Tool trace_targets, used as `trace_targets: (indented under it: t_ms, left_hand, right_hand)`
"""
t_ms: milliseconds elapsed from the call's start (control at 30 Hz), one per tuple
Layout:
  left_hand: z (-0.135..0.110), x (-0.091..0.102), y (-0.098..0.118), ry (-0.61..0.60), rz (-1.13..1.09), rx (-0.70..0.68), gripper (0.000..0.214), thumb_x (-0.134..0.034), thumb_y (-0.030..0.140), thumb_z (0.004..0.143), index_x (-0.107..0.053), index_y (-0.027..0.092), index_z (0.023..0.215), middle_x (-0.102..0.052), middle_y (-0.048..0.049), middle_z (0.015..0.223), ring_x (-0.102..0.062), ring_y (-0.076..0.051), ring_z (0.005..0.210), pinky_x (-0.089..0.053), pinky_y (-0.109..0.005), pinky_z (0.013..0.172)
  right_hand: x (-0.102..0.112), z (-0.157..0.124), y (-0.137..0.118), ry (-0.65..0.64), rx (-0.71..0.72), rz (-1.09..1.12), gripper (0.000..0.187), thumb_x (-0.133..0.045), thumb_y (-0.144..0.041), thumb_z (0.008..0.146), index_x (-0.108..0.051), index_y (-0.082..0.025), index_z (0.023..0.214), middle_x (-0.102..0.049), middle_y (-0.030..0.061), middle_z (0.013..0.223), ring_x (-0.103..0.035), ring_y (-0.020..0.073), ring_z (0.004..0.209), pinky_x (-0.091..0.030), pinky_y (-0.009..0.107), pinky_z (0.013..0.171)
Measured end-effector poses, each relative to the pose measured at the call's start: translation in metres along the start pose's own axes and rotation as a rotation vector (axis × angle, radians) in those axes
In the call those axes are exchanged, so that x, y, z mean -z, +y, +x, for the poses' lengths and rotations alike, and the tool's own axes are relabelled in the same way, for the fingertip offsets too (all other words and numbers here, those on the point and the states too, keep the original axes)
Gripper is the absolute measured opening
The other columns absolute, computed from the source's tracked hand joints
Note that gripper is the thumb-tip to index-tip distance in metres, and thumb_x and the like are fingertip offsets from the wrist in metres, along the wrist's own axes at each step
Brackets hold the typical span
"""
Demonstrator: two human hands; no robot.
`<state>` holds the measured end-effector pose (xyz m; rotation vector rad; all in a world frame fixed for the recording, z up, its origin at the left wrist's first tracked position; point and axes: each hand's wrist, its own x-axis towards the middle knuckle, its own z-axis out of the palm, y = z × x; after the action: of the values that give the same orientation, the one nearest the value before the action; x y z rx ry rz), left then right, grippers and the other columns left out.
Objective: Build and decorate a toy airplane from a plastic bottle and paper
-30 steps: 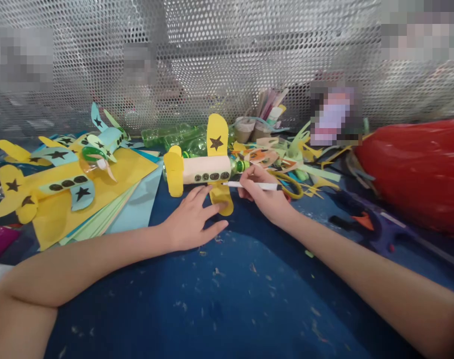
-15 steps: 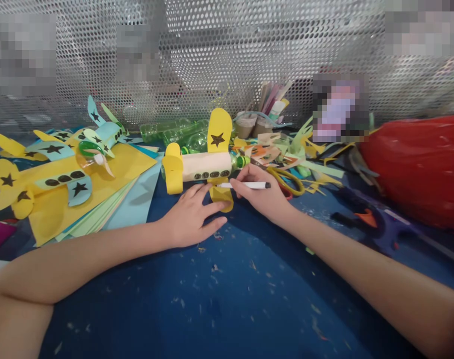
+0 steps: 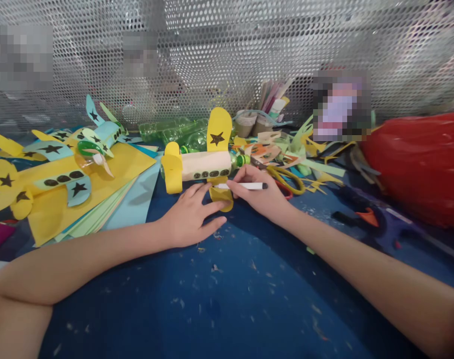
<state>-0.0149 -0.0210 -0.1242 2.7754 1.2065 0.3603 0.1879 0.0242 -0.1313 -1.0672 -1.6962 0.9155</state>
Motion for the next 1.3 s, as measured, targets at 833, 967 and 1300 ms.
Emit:
trace_targets:
  t_ms: [833,967,1300]
  left_hand:
    - [0.0000,0.0013,0.0013,-0.003,-0.001,0.013,0.041,-0.041,0.047,0.097,-0.056,0.027,0.129,-0.036,-0.0113,0.147,-0.031,-0.036,0.134,-0.032,-0.057,0.108]
    - [0.0000,0.0017,0.0011,-0.012,-0.001,0.018,0.041,-0.040,0.047,0.097,-0.056,0.028,0.130,-0.036,-0.0112,0.147,-0.031,-0.037,0.134,-0.032,-0.057,0.108]
    - [-0.0002,0.0007,0.0007,0.000,-0.011,0.008,0.040,-0.041,0.046,0.097,-0.056,0.028,0.130,-0.035,-0.0117,0.146,-0.030,-0.036,0.135,-0.032,-0.056,0.108]
  right_hand:
    - [0.0012,0.0020,-0.0009,0.278,0.045,-0.234,0.022,-0.057,-0.015,0.069,-0.039,-0.022,0.061,-0.042,-0.0058,0.051,-0.036,0.0089,0.048,-0.028,0.025,0.047]
    - [0.0011,0.0023,-0.0019,0.259,0.024,-0.218,0.022,-0.057,-0.014,0.069,-0.037,-0.023,0.061,-0.041,-0.0061,0.051,-0.035,0.0090,0.048,-0.028,0.026,0.048]
    - [0.0001,-0.0001,-0.0054,0.198,0.034,-0.177,0.024,-0.057,-0.014,0.069,-0.037,-0.022,0.061,-0.038,-0.0074,0.050,-0.032,0.0076,0.046,-0.026,0.025,0.045]
